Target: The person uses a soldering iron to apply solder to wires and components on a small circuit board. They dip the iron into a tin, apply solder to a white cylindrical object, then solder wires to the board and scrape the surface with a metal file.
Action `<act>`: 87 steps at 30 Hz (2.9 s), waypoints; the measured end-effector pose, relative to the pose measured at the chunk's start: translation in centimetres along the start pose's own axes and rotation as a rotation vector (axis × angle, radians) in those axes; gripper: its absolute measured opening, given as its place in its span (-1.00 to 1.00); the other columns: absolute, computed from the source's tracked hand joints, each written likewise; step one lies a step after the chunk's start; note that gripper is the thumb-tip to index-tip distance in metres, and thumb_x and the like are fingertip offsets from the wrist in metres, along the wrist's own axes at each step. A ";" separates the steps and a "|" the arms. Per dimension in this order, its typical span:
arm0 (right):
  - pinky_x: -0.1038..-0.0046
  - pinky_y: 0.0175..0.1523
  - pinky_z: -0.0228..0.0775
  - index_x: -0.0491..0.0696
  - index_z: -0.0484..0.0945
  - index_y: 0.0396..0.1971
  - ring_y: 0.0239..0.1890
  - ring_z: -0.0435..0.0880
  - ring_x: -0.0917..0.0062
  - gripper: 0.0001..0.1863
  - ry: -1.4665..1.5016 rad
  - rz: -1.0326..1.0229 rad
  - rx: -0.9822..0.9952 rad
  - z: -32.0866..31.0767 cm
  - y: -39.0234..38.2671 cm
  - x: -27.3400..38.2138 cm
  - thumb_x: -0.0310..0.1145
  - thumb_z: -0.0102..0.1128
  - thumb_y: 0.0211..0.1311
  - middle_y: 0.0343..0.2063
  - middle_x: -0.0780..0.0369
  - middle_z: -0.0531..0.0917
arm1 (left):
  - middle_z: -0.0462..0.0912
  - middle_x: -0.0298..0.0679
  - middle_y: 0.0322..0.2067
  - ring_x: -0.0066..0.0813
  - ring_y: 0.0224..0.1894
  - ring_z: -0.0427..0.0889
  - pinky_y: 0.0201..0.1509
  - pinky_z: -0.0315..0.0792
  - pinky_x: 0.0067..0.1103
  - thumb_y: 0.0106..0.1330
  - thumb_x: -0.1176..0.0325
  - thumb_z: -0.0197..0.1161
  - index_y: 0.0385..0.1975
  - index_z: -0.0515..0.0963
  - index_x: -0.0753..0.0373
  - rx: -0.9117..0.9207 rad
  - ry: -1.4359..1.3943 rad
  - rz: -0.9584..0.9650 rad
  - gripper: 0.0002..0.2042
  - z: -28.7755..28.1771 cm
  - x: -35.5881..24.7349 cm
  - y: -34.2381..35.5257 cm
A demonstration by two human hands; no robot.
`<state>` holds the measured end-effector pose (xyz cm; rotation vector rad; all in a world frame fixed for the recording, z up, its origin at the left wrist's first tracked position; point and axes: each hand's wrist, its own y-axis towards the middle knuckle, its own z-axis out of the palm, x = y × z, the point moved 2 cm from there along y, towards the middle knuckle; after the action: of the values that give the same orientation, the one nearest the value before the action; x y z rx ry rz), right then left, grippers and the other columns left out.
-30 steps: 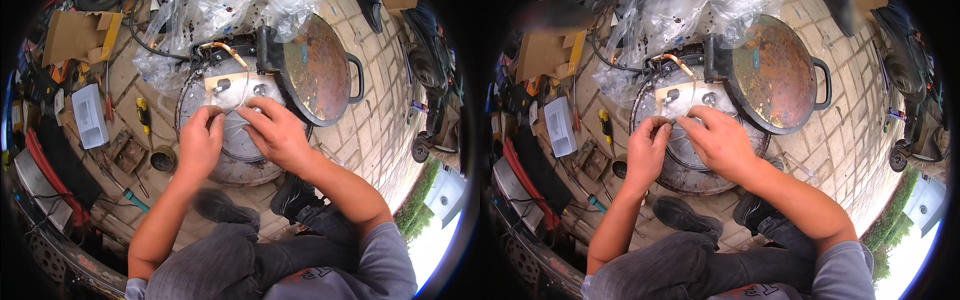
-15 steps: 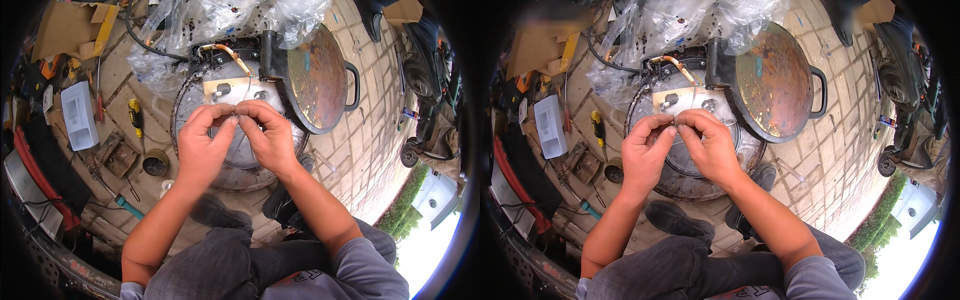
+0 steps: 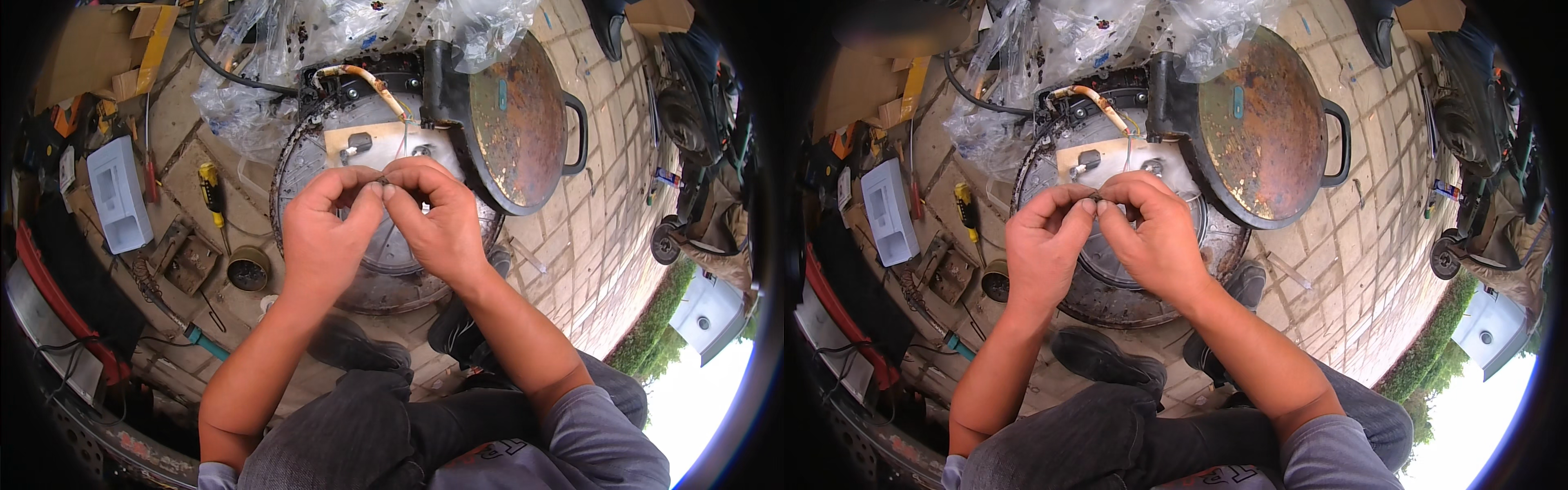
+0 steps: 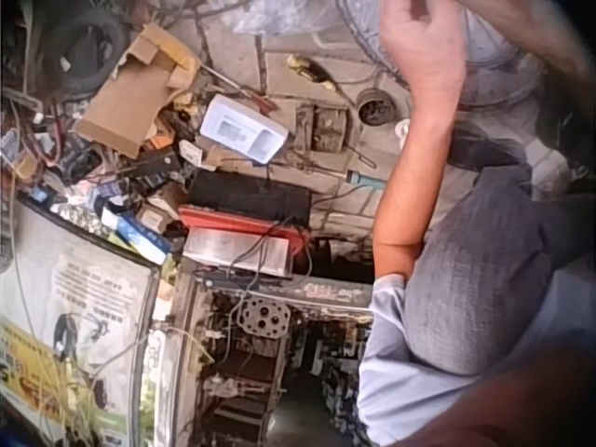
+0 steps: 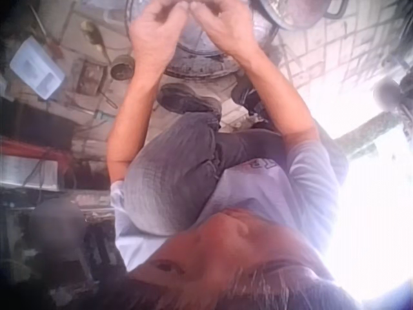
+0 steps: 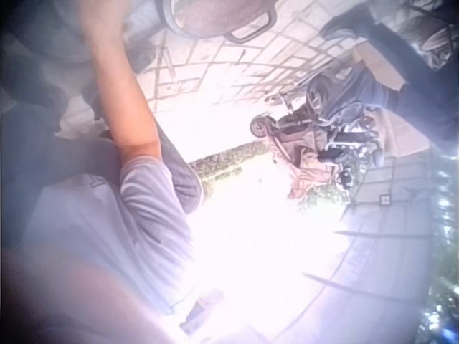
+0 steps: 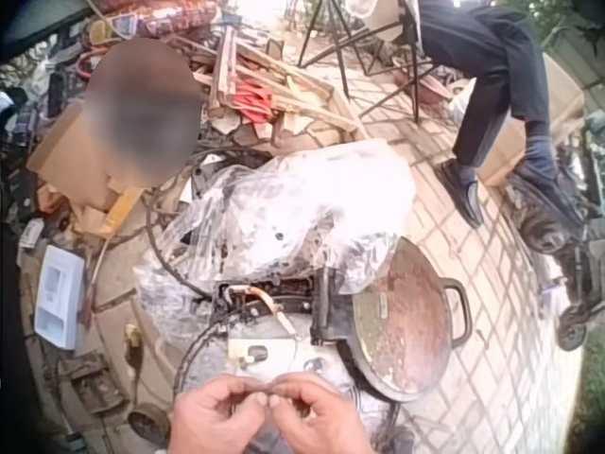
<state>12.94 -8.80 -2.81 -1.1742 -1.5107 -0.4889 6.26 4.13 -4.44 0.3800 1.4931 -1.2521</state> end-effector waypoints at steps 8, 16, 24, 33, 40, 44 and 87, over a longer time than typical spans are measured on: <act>0.45 -0.20 0.53 -0.21 0.64 -0.30 -0.31 0.68 0.44 -0.89 -0.055 -0.041 -0.042 0.2 -0.1 0.3 -0.52 0.30 0.19 -0.26 0.16 0.69 | 0.72 -0.36 -0.29 -0.74 -0.25 0.60 -0.14 0.50 -0.73 0.36 0.54 0.30 -0.16 0.66 0.43 0.004 0.234 0.080 -0.86 -0.2 -0.6 -0.2; 0.41 -0.18 0.54 -0.19 0.63 -0.34 -0.28 0.69 0.36 -0.91 -0.066 -0.125 -0.171 1.2 -0.8 0.3 -0.55 0.34 0.16 -0.27 0.14 0.69 | 0.71 -0.36 -0.29 -0.73 -0.25 0.60 -0.15 0.50 -0.72 0.37 0.53 0.29 -0.16 0.66 0.43 -0.042 0.277 0.115 -0.87 0.1 -0.8 -0.5; 0.38 -0.14 0.54 -0.18 0.63 -0.35 -0.27 0.68 0.33 -0.92 -0.001 -0.096 -0.191 1.3 -1.0 0.5 -0.55 0.35 0.17 -0.27 0.13 0.70 | 0.71 -0.34 -0.26 -0.69 -0.23 0.61 -0.12 0.50 -0.70 0.39 0.53 0.29 -0.14 0.67 0.43 -0.081 0.173 0.108 -0.86 0.3 -0.1 -0.8; 0.31 -0.08 0.52 -0.16 0.61 -0.35 -0.22 0.66 0.22 -0.87 -0.113 -0.209 -0.153 0.9 -0.5 0.0 -0.55 0.36 0.09 -0.29 0.14 0.68 | 0.72 -0.22 -0.31 -0.56 -0.27 0.65 -0.12 0.51 -0.63 0.31 0.55 0.32 -0.17 0.68 0.41 0.000 0.218 0.255 -0.85 -0.3 -0.9 -0.3; 0.32 -0.04 0.54 -0.18 0.64 -0.23 -0.13 0.68 0.20 -0.83 -0.070 -0.142 -0.020 0.5 -0.2 0.2 -0.53 0.35 0.17 -0.20 0.12 0.69 | 0.71 -0.26 -0.30 -0.58 -0.25 0.64 -0.08 0.50 -0.64 0.34 0.54 0.32 -0.15 0.67 0.41 0.003 0.092 0.068 -0.85 -0.9 -0.3 -0.1; 0.33 0.00 0.55 -0.18 0.66 -0.14 -0.07 0.69 0.20 -0.79 -0.130 -0.124 0.041 -0.7 0.3 1.0 -0.52 0.33 0.23 -0.09 0.11 0.68 | 0.69 -0.27 -0.27 -0.54 -0.23 0.65 -0.02 0.53 -0.61 0.41 0.45 0.31 -0.07 0.63 0.41 -0.018 -0.261 -0.114 -0.81 -1.6 0.5 0.2; 0.22 -0.15 0.45 -0.15 0.60 -0.45 -0.24 0.57 0.19 -0.90 -0.632 -0.350 -0.260 5.4 0.4 -2.2 -0.48 0.35 0.07 -0.30 0.14 0.59 | 0.58 -0.15 -0.27 -0.39 -0.25 0.58 -0.09 0.48 -0.53 0.33 0.50 0.17 0.08 0.60 0.43 0.024 0.286 -0.016 -0.67 -3.4 2.1 0.1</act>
<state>10.33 -5.11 -6.56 -1.3435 -2.2738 -0.5929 3.83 6.24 -6.86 0.5835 1.7254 -1.2681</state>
